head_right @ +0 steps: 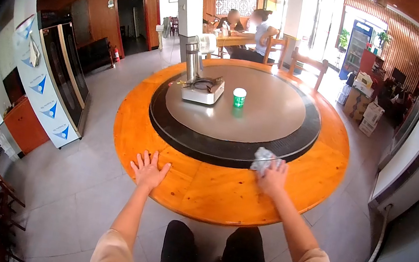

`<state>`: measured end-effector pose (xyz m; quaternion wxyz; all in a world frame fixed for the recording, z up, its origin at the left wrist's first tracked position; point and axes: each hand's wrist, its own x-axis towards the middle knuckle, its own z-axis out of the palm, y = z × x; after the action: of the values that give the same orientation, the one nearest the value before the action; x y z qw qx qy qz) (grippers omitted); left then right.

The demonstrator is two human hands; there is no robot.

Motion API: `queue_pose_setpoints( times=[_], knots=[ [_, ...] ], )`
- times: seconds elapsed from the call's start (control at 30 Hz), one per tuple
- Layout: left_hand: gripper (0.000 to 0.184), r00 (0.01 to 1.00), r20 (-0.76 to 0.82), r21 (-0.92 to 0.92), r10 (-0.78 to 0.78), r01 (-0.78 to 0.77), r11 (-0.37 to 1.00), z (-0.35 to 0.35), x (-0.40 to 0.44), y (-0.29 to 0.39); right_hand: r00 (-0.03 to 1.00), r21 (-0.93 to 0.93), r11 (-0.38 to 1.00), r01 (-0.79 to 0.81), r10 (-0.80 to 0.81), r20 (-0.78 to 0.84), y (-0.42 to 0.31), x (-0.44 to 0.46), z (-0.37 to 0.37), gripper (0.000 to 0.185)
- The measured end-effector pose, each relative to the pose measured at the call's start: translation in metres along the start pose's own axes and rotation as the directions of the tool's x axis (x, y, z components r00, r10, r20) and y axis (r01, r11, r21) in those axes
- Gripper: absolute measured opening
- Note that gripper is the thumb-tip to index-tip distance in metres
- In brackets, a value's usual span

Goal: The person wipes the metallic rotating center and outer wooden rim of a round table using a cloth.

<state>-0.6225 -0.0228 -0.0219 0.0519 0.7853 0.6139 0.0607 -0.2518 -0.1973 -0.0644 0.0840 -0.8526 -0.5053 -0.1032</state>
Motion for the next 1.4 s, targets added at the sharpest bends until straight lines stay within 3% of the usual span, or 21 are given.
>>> queue_pose_setpoints(
  times=[0.1, 0.13, 0.17, 0.23, 0.3, 0.37, 0.43, 0.5, 0.63, 0.7, 0.77, 0.8, 0.83, 0.87, 0.9, 0.93, 1.0, 1.03, 1.13, 1.2, 1.4],
  knots=[
    [0.078, 1.000, -0.007, 0.009, 0.003, -0.003, 1.000, 0.002, 0.001, -0.001, 0.975, 0.102, 0.980, 0.173, -0.185, 0.122, -0.068, -0.004, -0.010, 0.056],
    [0.077, 1.000, -0.015, 0.013, 0.004, -0.004, 1.000, 0.003, 0.001, -0.001, 0.961, 0.104, 0.959, 0.265, -0.272, 0.060, -0.094, -0.003, -0.009, 0.059],
    [0.075, 1.000, -0.021, 0.020, 0.008, -0.007, 1.000, 0.005, 0.002, -0.002, 0.940, 0.219, 0.917, 0.334, -0.340, -0.014, -0.119, -0.001, -0.003, 0.060],
    [0.070, 0.999, -0.050, -0.004, 0.011, -0.012, 1.000, 0.010, 0.005, -0.005, 0.868, 0.175, 0.868, 0.466, -0.486, 0.102, -0.172, 0.007, -0.016, 0.060],
    [0.066, 0.998, -0.068, -0.015, 0.014, -0.015, 1.000, 0.014, 0.007, -0.008, 0.837, 0.276, 0.798, 0.536, -0.544, -0.051, -0.215, 0.014, 0.010, 0.054],
    [0.063, 0.997, -0.080, -0.014, 0.014, -0.015, 1.000, 0.016, 0.009, -0.010, 0.775, 0.289, 0.733, 0.616, -0.630, -0.054, -0.241, 0.004, 0.006, 0.054],
    [0.063, 0.997, -0.076, -0.020, 0.006, -0.008, 1.000, 0.017, 0.012, -0.012, 0.721, 0.283, 0.689, 0.667, -0.693, -0.012, -0.247, -0.006, -0.011, 0.053],
    [0.064, 0.998, -0.070, -0.024, 0.000, -0.001, 1.000, 0.016, 0.011, -0.012, 0.666, 0.335, 0.607, 0.721, -0.740, -0.092, -0.231, -0.013, -0.009, 0.053],
    [0.068, 0.997, -0.081, -0.014, -0.005, 0.003, 1.000, 0.013, 0.007, -0.006, 0.578, 0.330, 0.522, 0.787, -0.810, -0.099, -0.155, -0.034, -0.023, 0.058],
    [0.071, 0.999, -0.052, 0.019, -0.001, 0.002, 1.000, 0.012, 0.007, -0.006, 0.665, 0.410, 0.587, 0.698, -0.744, -0.067, -0.101, -0.045, -0.049, 0.062],
    [0.071, 0.999, -0.037, 0.028, -0.008, 0.009, 1.000, 0.010, 0.006, -0.004, 0.781, 0.403, 0.683, 0.609, -0.603, -0.159, -0.037, -0.041, -0.034, 0.067],
    [0.071, 1.000, -0.027, 0.036, -0.008, 0.009, 0.999, 0.009, 0.006, -0.004, 0.776, 0.239, 0.738, 0.631, -0.599, -0.197, -0.003, -0.031, -0.021, 0.071],
    [0.070, 1.000, -0.020, 0.034, -0.015, 0.015, 0.999, 0.009, 0.007, -0.003, 0.878, 0.369, 0.800, 0.474, -0.464, -0.120, 0.025, -0.028, -0.031, 0.070],
    [0.070, 1.000, -0.022, 0.037, -0.014, 0.015, 0.999, 0.009, 0.006, -0.002, 0.899, 0.292, 0.856, 0.427, -0.367, -0.240, 0.064, -0.013, 0.001, 0.068],
    [0.070, 1.000, -0.018, 0.051, -0.003, 0.004, 0.999, 0.009, 0.006, -0.001, 0.965, 0.237, 0.936, 0.260, -0.258, -0.040, 0.101, -0.001, -0.034, 0.063],
    [0.070, 1.000, -0.030, 0.054, -0.007, 0.009, 0.998, 0.008, 0.007, -0.001, 0.935, 0.133, 0.938, 0.319, -0.288, -0.207, 0.144, 0.022, 0.003, 0.058],
    [0.071, 1.000, -0.028, 0.055, -0.002, 0.004, 0.998, 0.009, 0.006, 0.000, 0.992, 0.142, 0.990, 0.002, 0.016, -0.124, 0.180, 0.040, 0.002, 0.052],
    [0.071, 1.000, -0.029, 0.058, -0.001, 0.003, 0.998, 0.010, 0.006, -0.001, 0.992, 0.059, 0.996, -0.074, 0.080, -0.094, 0.201, 0.049, 0.003, 0.051],
    [0.071, 0.999, -0.040, 0.046, -0.005, 0.007, 0.999, 0.009, 0.008, -0.002, 0.907, -0.022, 0.908, -0.419, 0.420, 0.030, 0.215, 0.053, -0.026, 0.052],
    [0.071, 0.999, -0.046, 0.031, -0.011, 0.012, 0.999, 0.008, 0.007, -0.003, 0.882, 0.007, 0.884, -0.467, 0.466, -0.069, 0.219, 0.051, -0.021, 0.051],
    [0.071, 0.999, -0.046, 0.019, -0.002, 0.003, 1.000, 0.011, 0.006, -0.002, 0.898, -0.052, 0.925, -0.377, 0.352, -0.263, 0.217, 0.037, 0.012, 0.047]
  ],
)
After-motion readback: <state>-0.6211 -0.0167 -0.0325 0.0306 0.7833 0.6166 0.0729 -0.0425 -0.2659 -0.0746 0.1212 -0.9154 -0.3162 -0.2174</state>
